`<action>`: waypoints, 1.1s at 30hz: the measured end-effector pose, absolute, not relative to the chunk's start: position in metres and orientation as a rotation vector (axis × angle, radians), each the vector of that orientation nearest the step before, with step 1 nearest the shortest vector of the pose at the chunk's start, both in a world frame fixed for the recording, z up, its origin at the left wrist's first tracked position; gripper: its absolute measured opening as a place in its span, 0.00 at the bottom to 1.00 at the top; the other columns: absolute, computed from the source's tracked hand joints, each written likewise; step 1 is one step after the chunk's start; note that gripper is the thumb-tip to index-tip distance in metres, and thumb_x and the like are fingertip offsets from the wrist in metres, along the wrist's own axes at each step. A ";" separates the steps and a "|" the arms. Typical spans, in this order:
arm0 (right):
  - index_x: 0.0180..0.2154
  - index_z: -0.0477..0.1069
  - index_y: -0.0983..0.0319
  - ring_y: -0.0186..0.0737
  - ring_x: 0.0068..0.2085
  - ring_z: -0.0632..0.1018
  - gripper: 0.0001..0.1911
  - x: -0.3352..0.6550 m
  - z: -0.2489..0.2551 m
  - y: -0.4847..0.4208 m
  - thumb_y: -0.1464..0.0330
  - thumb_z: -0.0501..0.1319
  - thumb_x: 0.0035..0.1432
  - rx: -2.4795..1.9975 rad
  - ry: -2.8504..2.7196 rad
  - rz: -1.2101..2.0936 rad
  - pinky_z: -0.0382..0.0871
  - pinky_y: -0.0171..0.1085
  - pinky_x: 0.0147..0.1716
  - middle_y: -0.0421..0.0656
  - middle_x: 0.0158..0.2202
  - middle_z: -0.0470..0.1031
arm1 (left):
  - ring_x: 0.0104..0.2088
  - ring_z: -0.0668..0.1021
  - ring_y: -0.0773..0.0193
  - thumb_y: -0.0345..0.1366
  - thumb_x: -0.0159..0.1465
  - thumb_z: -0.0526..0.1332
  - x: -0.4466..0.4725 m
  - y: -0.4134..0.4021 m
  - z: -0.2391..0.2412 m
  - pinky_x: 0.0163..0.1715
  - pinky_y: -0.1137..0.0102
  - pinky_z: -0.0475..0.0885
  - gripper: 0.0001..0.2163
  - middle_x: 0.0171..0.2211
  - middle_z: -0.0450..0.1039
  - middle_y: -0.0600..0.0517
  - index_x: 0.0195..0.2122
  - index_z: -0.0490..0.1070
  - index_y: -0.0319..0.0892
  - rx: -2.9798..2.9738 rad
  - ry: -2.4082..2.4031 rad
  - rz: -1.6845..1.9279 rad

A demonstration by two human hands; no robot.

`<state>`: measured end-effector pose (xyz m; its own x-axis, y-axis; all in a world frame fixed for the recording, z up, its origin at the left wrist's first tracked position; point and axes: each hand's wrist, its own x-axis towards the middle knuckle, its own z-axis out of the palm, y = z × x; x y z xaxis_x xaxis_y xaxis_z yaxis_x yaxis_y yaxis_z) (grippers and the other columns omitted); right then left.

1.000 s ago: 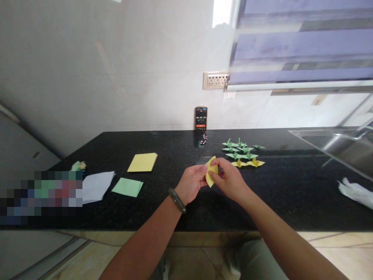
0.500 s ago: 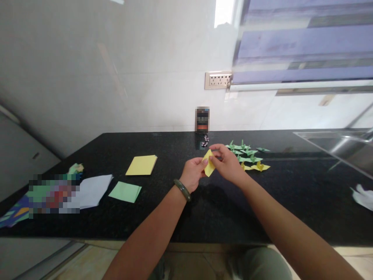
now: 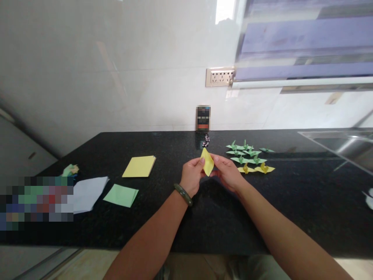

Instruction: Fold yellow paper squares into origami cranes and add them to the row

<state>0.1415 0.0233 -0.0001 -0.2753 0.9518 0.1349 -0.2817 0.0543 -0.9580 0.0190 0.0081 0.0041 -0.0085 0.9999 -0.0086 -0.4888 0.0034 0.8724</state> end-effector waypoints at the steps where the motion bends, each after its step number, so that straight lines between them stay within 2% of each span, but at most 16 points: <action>1: 0.41 0.74 0.59 0.34 0.30 0.72 0.19 0.140 0.000 0.024 0.55 0.59 0.52 -0.756 -1.236 1.480 0.68 0.31 0.23 0.44 0.34 0.74 | 0.24 0.74 0.66 0.40 0.51 0.64 0.020 0.009 0.003 0.24 0.71 0.69 0.13 0.26 0.75 0.48 0.32 0.74 0.34 0.815 0.822 1.414; 4: 0.43 0.72 0.61 0.36 0.32 0.73 0.23 0.140 0.000 0.025 0.52 0.56 0.53 -0.764 -1.267 1.465 0.69 0.33 0.23 0.46 0.37 0.74 | 0.24 0.74 0.66 0.40 0.54 0.62 0.020 0.011 -0.001 0.24 0.72 0.69 0.13 0.26 0.75 0.48 0.33 0.74 0.34 0.858 0.884 1.469; 6: 0.42 0.72 0.62 0.37 0.31 0.73 0.23 0.141 -0.001 0.026 0.54 0.59 0.50 -0.874 -1.363 1.330 0.69 0.33 0.24 0.46 0.36 0.75 | 0.24 0.74 0.66 0.40 0.55 0.61 0.020 0.012 -0.004 0.24 0.72 0.69 0.12 0.26 0.75 0.49 0.34 0.75 0.35 0.974 1.001 1.540; 8: 0.37 0.73 0.64 0.35 0.27 0.72 0.19 0.141 -0.002 0.027 0.57 0.61 0.48 -1.044 -1.498 1.089 0.67 0.33 0.24 0.44 0.29 0.74 | 0.26 0.75 0.65 0.39 0.56 0.60 0.018 0.012 -0.005 0.27 0.72 0.70 0.12 0.28 0.76 0.49 0.34 0.76 0.36 1.164 1.135 1.599; 12: 0.23 0.69 0.64 0.32 0.20 0.66 0.15 0.137 -0.003 0.026 0.60 0.56 0.52 -1.238 -1.611 0.725 0.60 0.32 0.21 0.38 0.18 0.67 | 0.32 0.77 0.63 0.38 0.58 0.57 0.016 0.008 -0.004 0.34 0.70 0.71 0.12 0.34 0.78 0.48 0.38 0.76 0.39 1.521 1.356 1.628; 16: 0.19 0.62 0.62 0.31 0.20 0.63 0.15 0.132 -0.001 0.023 0.63 0.53 0.53 -1.291 -1.581 0.618 0.56 0.32 0.21 0.36 0.16 0.61 | 0.36 0.78 0.62 0.36 0.60 0.56 0.016 0.004 -0.003 0.38 0.69 0.71 0.12 0.38 0.77 0.47 0.40 0.75 0.39 1.743 1.406 1.601; 19: 0.18 0.59 0.61 0.31 0.21 0.61 0.13 0.129 0.000 0.021 0.65 0.53 0.51 -1.312 -1.577 0.565 0.54 0.32 0.22 0.35 0.16 0.59 | 0.35 0.78 0.63 0.35 0.60 0.56 0.017 0.003 -0.002 0.37 0.69 0.71 0.11 0.37 0.78 0.47 0.39 0.76 0.40 1.815 1.424 1.607; 23: 0.20 0.63 0.62 0.31 0.21 0.63 0.07 0.127 0.000 0.017 0.68 0.56 0.47 -1.295 -1.619 0.583 0.55 0.32 0.22 0.35 0.17 0.61 | 0.33 0.78 0.62 0.37 0.60 0.56 0.015 0.004 -0.002 0.36 0.70 0.70 0.12 0.35 0.78 0.47 0.38 0.76 0.38 1.709 1.437 1.657; 25: 0.23 0.65 0.62 0.31 0.20 0.64 0.05 0.127 0.000 0.017 0.68 0.57 0.47 -1.275 -1.595 0.659 0.57 0.31 0.21 0.35 0.18 0.63 | 0.30 0.76 0.63 0.38 0.59 0.56 0.013 0.008 -0.002 0.31 0.71 0.70 0.12 0.30 0.78 0.49 0.36 0.77 0.38 1.586 1.439 1.653; 28: 0.25 0.66 0.62 0.30 0.19 0.65 0.11 0.129 0.001 0.020 0.61 0.55 0.52 -1.165 -1.385 0.926 0.60 0.32 0.19 0.36 0.19 0.65 | 0.23 0.73 0.66 0.41 0.57 0.58 0.013 0.013 -0.005 0.24 0.72 0.67 0.13 0.21 0.73 0.51 0.30 0.76 0.36 1.324 1.340 1.625; 30: 0.25 0.66 0.62 0.30 0.20 0.66 0.14 0.130 0.001 0.022 0.58 0.56 0.52 -1.067 -1.238 1.089 0.62 0.31 0.18 0.37 0.20 0.65 | 0.22 0.72 0.67 0.41 0.55 0.60 0.015 0.016 -0.005 0.24 0.72 0.67 0.12 0.22 0.72 0.51 0.30 0.75 0.35 1.088 1.129 1.596; 33: 0.29 0.68 0.62 0.31 0.24 0.68 0.13 0.132 -0.001 0.024 0.58 0.61 0.48 -0.988 -1.186 1.208 0.63 0.30 0.19 0.37 0.24 0.67 | 0.23 0.72 0.68 0.41 0.53 0.62 0.018 0.016 -0.004 0.25 0.72 0.68 0.12 0.24 0.73 0.51 0.31 0.74 0.35 0.863 0.897 1.523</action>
<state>0.1315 0.0243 -0.0006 -0.0287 0.9909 0.1311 -0.1496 0.1255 -0.9807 0.0182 0.0157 -0.0044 -0.1195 0.9916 0.0504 -0.4366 -0.0981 0.8943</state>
